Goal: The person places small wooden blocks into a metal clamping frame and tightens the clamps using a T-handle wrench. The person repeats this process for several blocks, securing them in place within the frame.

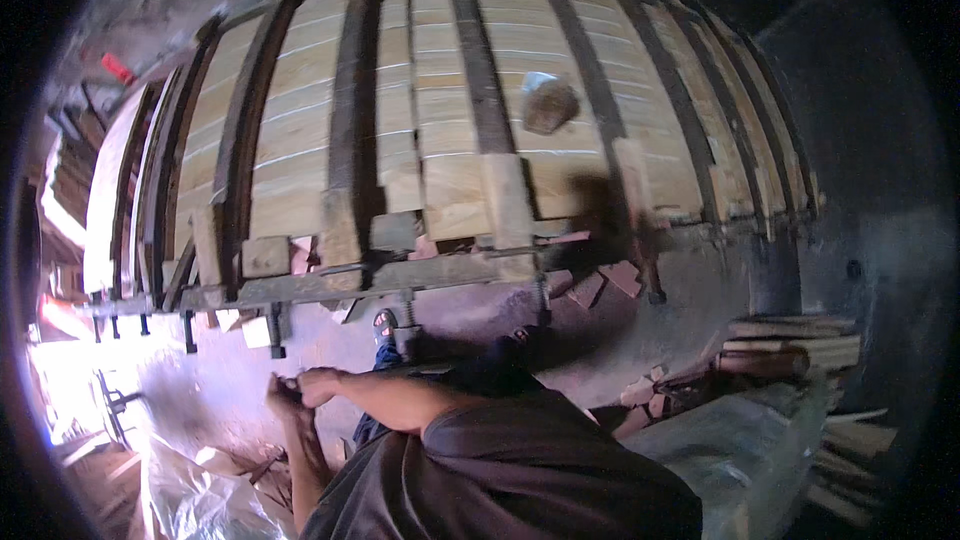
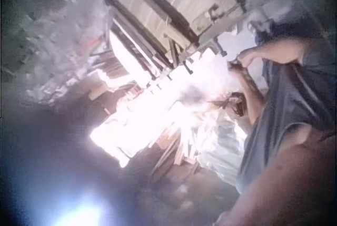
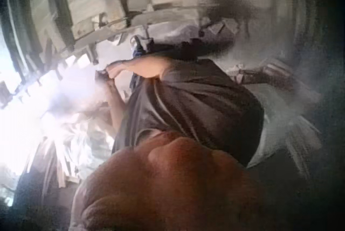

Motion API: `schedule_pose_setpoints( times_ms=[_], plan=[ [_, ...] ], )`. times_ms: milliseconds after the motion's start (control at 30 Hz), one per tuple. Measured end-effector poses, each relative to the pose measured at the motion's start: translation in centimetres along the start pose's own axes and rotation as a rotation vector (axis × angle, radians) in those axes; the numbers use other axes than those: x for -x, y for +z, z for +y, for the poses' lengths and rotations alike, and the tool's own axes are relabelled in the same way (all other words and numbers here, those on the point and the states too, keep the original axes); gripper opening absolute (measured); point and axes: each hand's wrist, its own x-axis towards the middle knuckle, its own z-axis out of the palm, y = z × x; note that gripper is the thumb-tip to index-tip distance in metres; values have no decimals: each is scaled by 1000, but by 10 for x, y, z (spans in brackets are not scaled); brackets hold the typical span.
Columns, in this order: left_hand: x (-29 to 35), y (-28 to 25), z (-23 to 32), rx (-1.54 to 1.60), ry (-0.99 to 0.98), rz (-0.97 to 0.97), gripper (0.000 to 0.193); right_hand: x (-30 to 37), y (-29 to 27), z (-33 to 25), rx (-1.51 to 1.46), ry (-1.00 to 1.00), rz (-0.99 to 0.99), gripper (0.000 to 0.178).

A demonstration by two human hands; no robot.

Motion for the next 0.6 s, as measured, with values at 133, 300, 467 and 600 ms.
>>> schedule_pose_setpoints(
  times_ms=[133,300,467,600],
  plan=[
    [75,40,10,-105,250,-83,44,63,-3,-16,-104,-217,185,48],
    [229,139,-56,-321,407,-75,41,132,4,16,-164,-579,398,29],
    [247,126,-60,-703,639,-231,39,196,-4,10,-233,-757,551,22],
    [242,137,-52,-712,569,-576,33,192,16,54,-558,-372,561,28]
  ],
)
